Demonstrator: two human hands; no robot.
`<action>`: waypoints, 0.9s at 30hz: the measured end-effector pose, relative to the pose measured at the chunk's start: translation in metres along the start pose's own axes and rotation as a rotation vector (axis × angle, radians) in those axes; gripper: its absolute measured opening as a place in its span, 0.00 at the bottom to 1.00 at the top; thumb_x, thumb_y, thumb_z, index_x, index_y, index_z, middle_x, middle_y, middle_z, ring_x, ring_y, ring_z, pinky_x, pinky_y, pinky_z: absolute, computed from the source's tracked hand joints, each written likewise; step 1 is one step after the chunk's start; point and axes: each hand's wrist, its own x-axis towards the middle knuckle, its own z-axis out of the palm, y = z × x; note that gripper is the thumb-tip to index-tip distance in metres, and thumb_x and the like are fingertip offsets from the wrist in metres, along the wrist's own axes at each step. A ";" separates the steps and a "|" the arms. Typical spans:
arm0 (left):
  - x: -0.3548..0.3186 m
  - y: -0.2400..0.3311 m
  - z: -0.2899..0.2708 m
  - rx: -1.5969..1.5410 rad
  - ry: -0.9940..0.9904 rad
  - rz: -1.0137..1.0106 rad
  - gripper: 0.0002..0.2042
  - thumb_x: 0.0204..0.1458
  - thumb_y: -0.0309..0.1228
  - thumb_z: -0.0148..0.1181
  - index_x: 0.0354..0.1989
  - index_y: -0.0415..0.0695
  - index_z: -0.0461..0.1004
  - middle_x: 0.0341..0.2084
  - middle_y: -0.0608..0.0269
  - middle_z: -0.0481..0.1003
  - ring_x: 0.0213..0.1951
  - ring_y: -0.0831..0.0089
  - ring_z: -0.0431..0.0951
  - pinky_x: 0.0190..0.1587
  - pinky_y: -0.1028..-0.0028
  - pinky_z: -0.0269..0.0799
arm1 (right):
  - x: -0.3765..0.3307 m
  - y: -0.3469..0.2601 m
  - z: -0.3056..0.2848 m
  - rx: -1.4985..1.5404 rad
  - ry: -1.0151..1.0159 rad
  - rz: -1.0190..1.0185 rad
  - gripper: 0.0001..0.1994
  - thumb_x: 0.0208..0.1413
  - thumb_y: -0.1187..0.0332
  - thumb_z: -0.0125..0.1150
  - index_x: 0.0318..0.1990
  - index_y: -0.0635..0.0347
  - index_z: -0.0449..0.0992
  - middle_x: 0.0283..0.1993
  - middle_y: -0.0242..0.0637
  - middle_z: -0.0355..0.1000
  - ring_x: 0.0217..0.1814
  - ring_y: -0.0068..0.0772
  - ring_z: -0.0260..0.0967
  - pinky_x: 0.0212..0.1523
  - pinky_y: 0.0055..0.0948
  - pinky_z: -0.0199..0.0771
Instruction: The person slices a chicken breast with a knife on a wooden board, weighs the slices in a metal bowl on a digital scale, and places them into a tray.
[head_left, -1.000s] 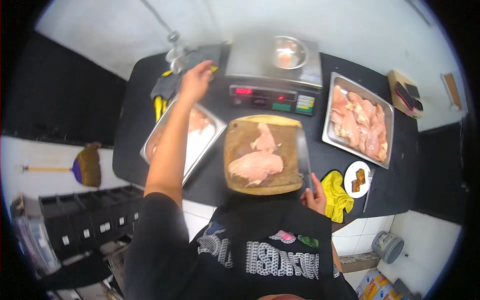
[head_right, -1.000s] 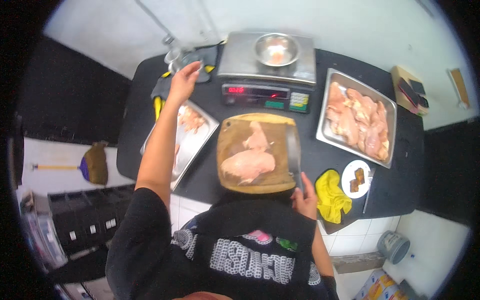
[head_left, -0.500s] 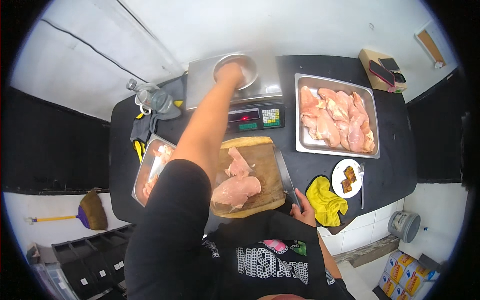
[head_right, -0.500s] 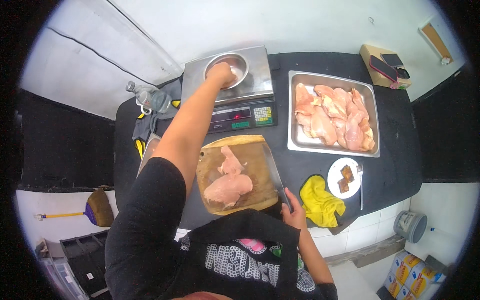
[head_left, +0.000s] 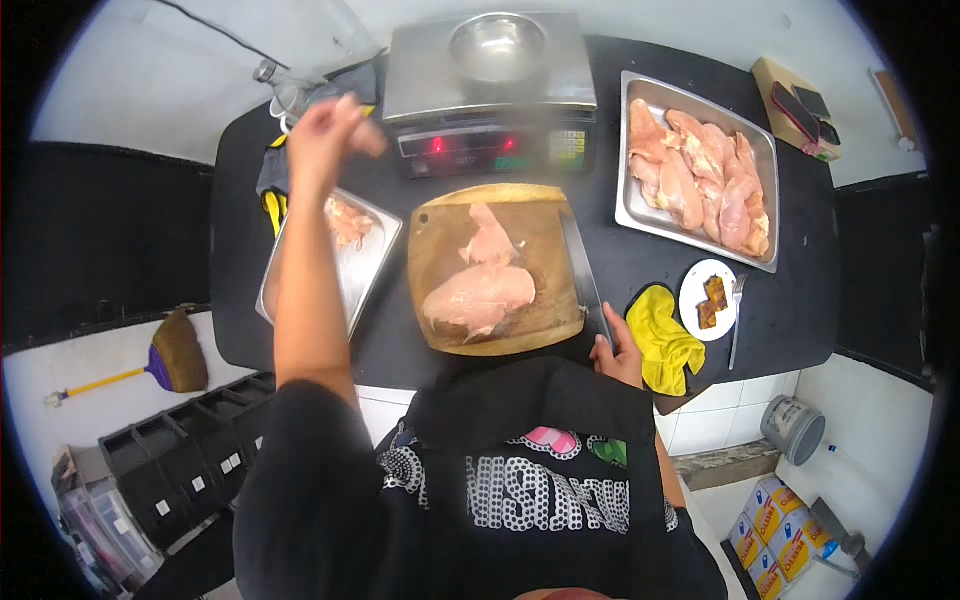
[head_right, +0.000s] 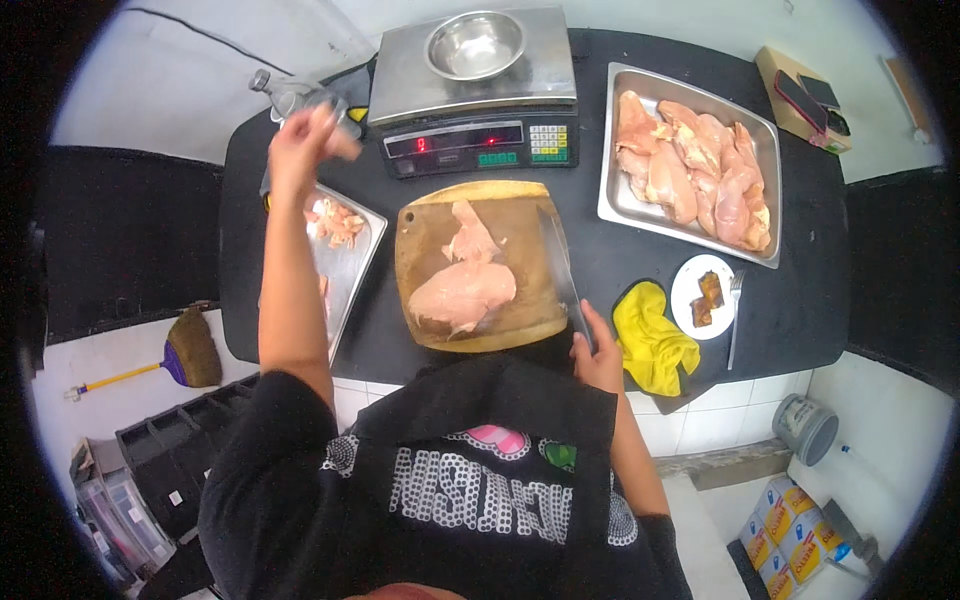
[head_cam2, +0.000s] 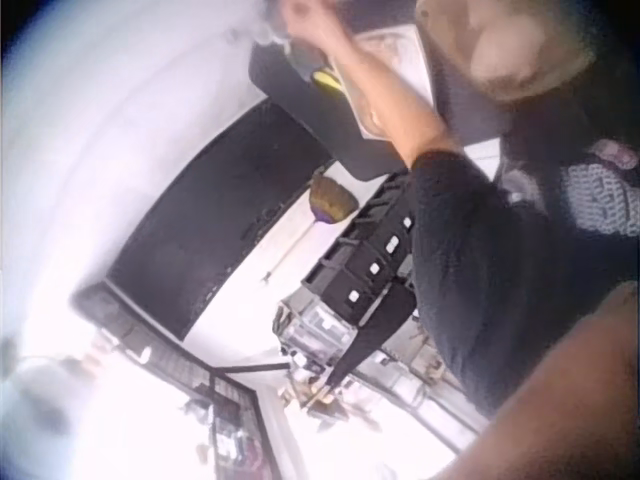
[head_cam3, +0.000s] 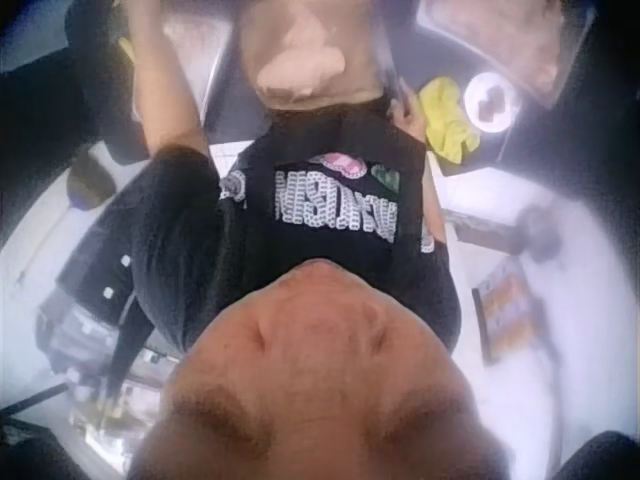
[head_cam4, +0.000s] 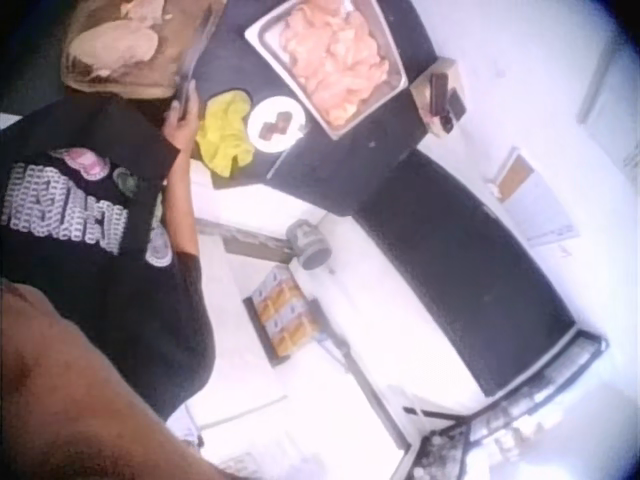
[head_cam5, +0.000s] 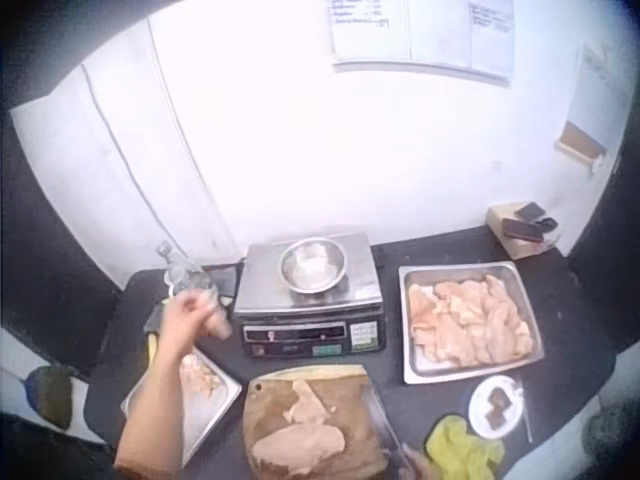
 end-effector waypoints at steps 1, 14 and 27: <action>-0.020 -0.021 -0.042 0.123 0.021 0.015 0.15 0.48 0.31 0.67 0.42 0.38 0.75 0.29 0.64 0.77 0.29 0.79 0.76 0.29 0.80 0.71 | -0.001 -0.001 0.003 -0.009 -0.014 -0.003 0.26 0.57 0.80 0.51 0.64 0.49 0.63 0.49 0.34 0.69 0.25 0.14 0.61 0.23 0.17 0.62; -0.107 -0.114 0.044 0.667 -0.283 0.176 0.17 0.45 0.27 0.61 0.46 0.42 0.75 0.37 0.50 0.76 0.38 0.59 0.78 0.41 0.66 0.73 | 0.007 0.007 0.004 -0.615 -0.093 -0.492 0.24 0.54 0.75 0.56 0.59 0.46 0.68 0.44 0.47 0.74 0.41 0.44 0.74 0.41 0.33 0.72; -0.118 -0.060 0.114 0.324 -0.798 -0.094 0.12 0.37 0.22 0.65 0.28 0.41 0.67 0.24 0.64 0.72 0.30 0.73 0.71 0.35 0.71 0.69 | -0.017 0.058 -0.024 -0.326 0.040 -0.473 0.24 0.51 0.76 0.56 0.58 0.50 0.70 0.43 0.50 0.75 0.40 0.41 0.76 0.40 0.30 0.71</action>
